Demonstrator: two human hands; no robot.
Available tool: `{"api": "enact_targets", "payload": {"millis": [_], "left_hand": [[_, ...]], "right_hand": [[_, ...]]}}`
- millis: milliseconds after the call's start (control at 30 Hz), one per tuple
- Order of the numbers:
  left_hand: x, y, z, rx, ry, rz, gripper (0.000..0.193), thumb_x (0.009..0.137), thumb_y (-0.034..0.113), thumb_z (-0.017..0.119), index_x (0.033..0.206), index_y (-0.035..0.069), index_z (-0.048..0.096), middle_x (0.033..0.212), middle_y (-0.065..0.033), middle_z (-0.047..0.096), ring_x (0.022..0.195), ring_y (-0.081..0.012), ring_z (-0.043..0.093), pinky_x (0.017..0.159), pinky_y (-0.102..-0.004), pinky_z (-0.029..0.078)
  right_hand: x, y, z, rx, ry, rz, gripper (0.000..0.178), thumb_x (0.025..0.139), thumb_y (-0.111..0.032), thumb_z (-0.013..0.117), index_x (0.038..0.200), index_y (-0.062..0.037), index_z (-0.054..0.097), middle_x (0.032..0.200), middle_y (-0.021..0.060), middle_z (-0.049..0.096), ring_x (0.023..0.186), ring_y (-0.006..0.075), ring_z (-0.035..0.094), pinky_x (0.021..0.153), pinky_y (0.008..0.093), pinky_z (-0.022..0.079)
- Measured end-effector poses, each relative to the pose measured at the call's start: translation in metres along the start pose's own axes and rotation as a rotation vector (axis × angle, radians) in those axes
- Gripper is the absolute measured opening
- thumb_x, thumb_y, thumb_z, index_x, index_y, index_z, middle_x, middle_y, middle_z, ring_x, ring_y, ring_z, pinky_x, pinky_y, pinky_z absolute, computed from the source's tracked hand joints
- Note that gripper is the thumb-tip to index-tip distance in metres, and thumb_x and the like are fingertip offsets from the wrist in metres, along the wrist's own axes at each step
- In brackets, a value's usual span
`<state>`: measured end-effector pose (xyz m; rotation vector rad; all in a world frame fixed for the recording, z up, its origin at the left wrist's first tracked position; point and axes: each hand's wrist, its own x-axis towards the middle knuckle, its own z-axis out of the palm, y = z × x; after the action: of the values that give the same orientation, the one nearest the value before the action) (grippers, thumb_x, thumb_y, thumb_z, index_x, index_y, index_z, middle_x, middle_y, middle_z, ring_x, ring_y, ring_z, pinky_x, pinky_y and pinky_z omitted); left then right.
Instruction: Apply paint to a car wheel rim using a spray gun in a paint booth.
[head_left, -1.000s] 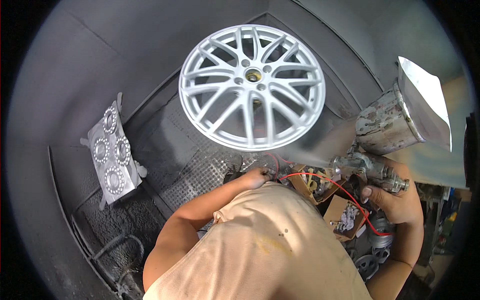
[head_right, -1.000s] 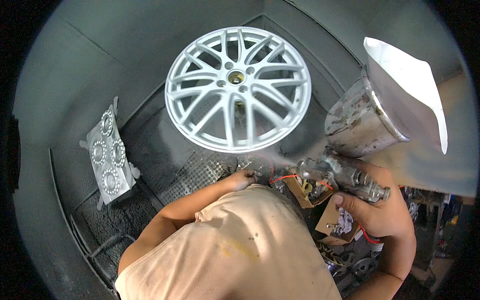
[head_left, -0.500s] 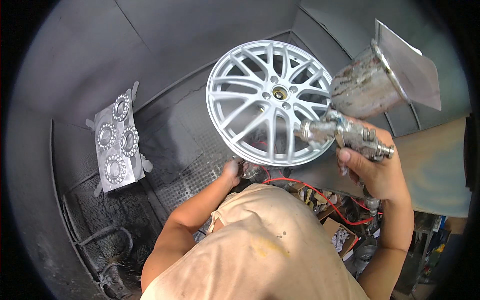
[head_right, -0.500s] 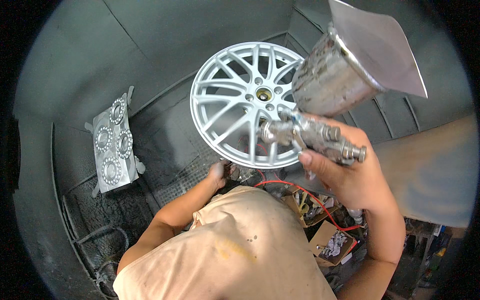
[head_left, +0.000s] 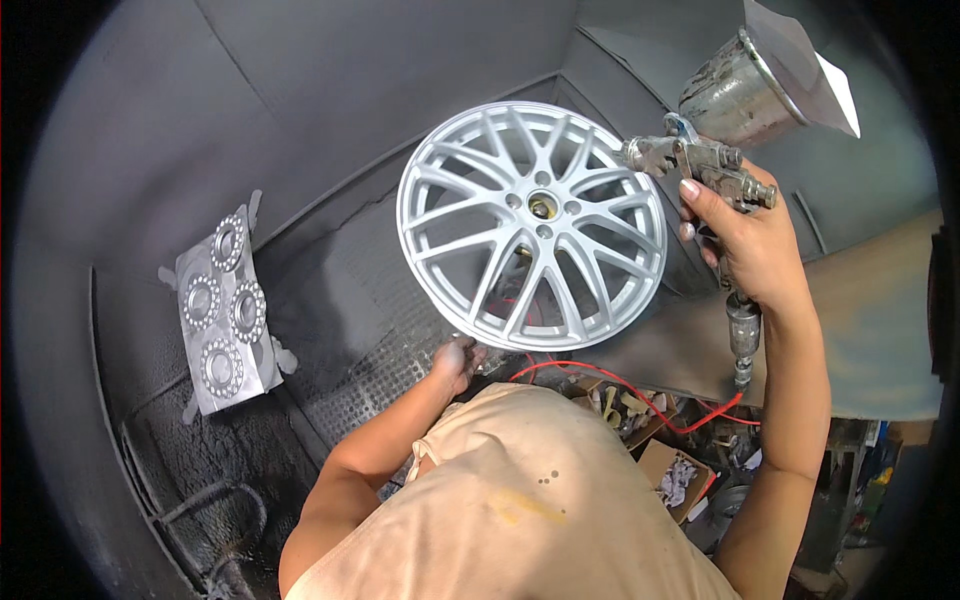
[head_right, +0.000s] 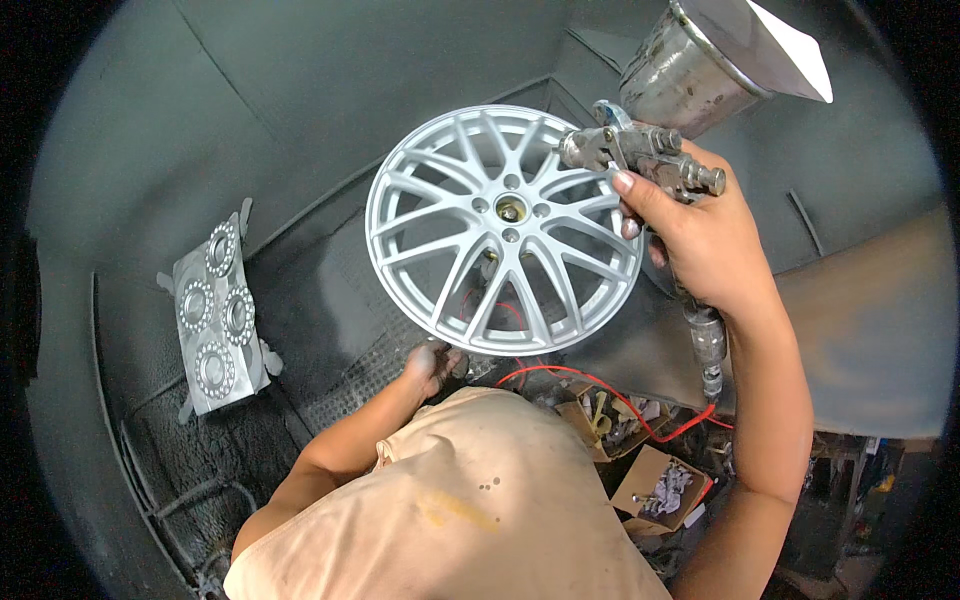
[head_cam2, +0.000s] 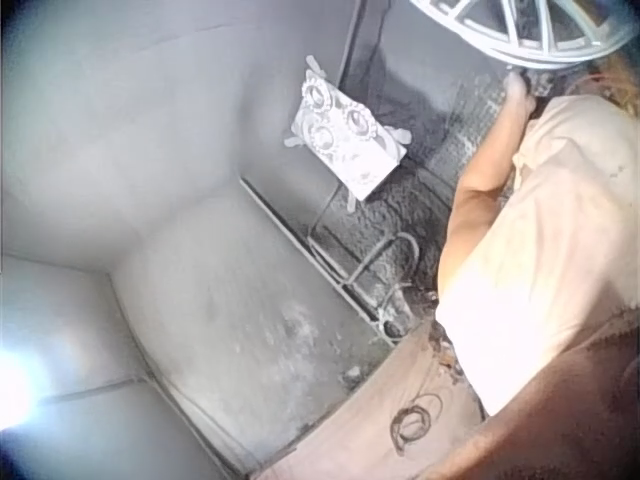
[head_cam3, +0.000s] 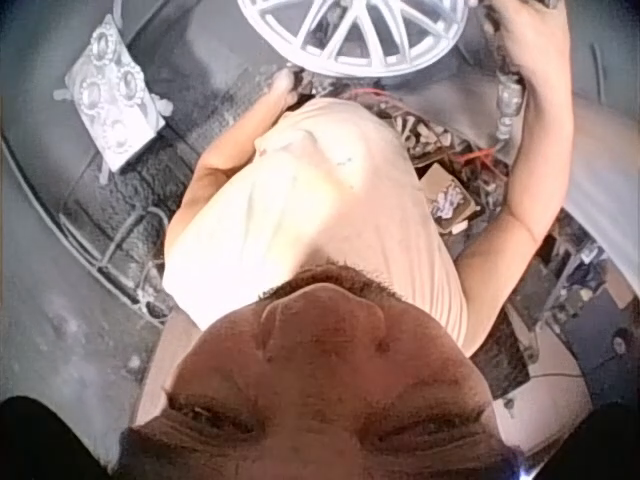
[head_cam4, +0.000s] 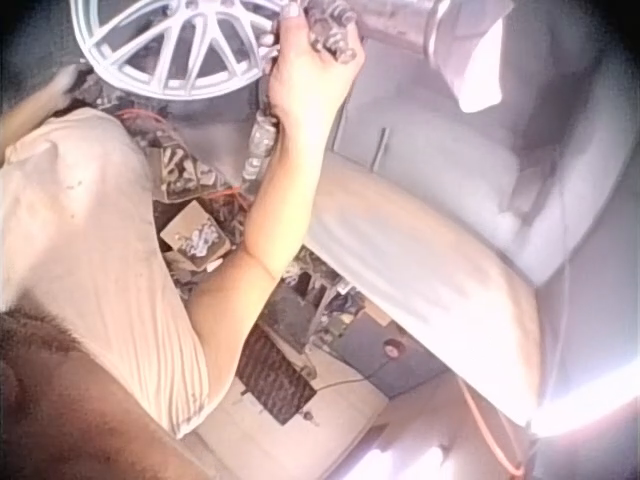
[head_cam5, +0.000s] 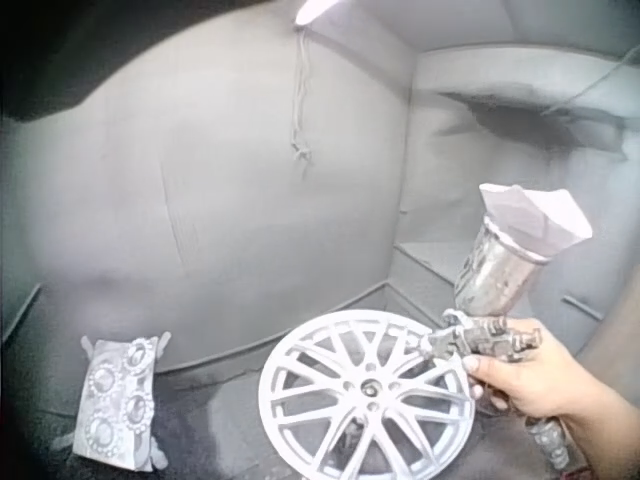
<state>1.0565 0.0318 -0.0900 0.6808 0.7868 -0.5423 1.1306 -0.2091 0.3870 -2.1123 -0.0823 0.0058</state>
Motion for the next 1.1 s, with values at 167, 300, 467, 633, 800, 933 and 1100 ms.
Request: {"api": "enact_targets", "payload": {"millis": [167,300,467,633,800,933,1100], "left_hand": [[-0.007,-0.001,0.013,0.07,0.069,-0.006,0.032,0.103,0.011,0.038,0.124,-0.005,0.057,0.117,-0.0156,0.064,0.102,-0.0267,0.065,0.089,-0.0375,0.06],[0.002,0.0,0.001,0.057,0.108,-0.002,0.025,0.103,0.016,0.045,0.121,0.002,0.056,0.102,-0.0112,0.063,0.086,-0.0242,0.062,0.073,-0.0383,0.056],[0.016,0.047,-0.004,0.18,0.151,0.162,0.033,0.105,0.021,0.038,0.119,0.004,0.062,0.106,-0.0105,0.066,0.091,-0.0224,0.062,0.08,-0.0407,0.052],[0.018,0.081,0.007,0.307,0.083,0.132,0.036,0.106,0.025,0.037,0.125,0.006,0.061,0.12,-0.0113,0.068,0.108,-0.0263,0.064,0.09,-0.0433,0.053],[0.011,0.025,0.032,0.288,0.009,0.077,0.033,0.107,0.03,0.04,0.119,0.011,0.064,0.117,-0.008,0.069,0.106,-0.0247,0.066,0.091,-0.0457,0.053],[0.0,-0.038,0.062,0.347,-0.005,0.002,0.034,0.106,0.041,0.043,0.106,0.017,0.067,0.097,-0.0047,0.068,0.085,-0.0163,0.061,0.072,-0.0375,0.053],[-0.019,-0.109,0.107,0.397,-0.034,-0.256,0.019,0.098,0.018,0.042,0.106,0.008,0.056,0.107,-0.0111,0.062,0.093,-0.0271,0.061,0.084,-0.0488,0.056]], "right_hand": [[-0.009,0.015,-0.026,-0.047,0.136,0.02,0.024,0.095,-0.02,0.07,0.112,-0.0033,0.067,0.074,0.0,0.063,0.057,0.0056,0.054,0.046,0.0224,0.04],[-0.032,0.03,-0.058,-0.111,0.193,0.098,0.028,0.095,-0.02,0.069,0.118,-0.0035,0.066,0.076,-0.0006,0.063,0.06,0.0063,0.056,0.047,0.0228,0.041],[-0.079,0.056,-0.093,-0.124,0.18,0.223,0.038,0.094,-0.02,0.07,0.127,-0.0026,0.063,0.08,0.0001,0.064,0.064,0.0066,0.057,0.049,0.0233,0.043],[-0.138,0.06,-0.099,0.071,0.132,0.217,0.052,0.09,-0.015,0.073,0.137,-0.0001,0.058,0.088,0.0016,0.067,0.071,0.0081,0.059,0.055,0.0233,0.047],[-0.158,0.055,-0.095,0.19,0.035,0.275,0.054,0.087,-0.005,0.073,0.138,0.0024,0.057,0.086,0.003,0.066,0.071,0.0068,0.057,0.058,0.022,0.046],[-0.163,0.068,-0.106,0.041,0.116,0.238,0.049,0.088,-0.004,0.071,0.135,0.0016,0.059,0.085,0.002,0.066,0.067,0.007,0.057,0.059,0.0219,0.045],[-0.174,0.093,-0.132,0.02,0.191,0.231,0.048,0.088,-0.006,0.071,0.134,0.001,0.06,0.079,0.0012,0.066,0.06,0.0066,0.056,0.052,0.0229,0.043]]}}
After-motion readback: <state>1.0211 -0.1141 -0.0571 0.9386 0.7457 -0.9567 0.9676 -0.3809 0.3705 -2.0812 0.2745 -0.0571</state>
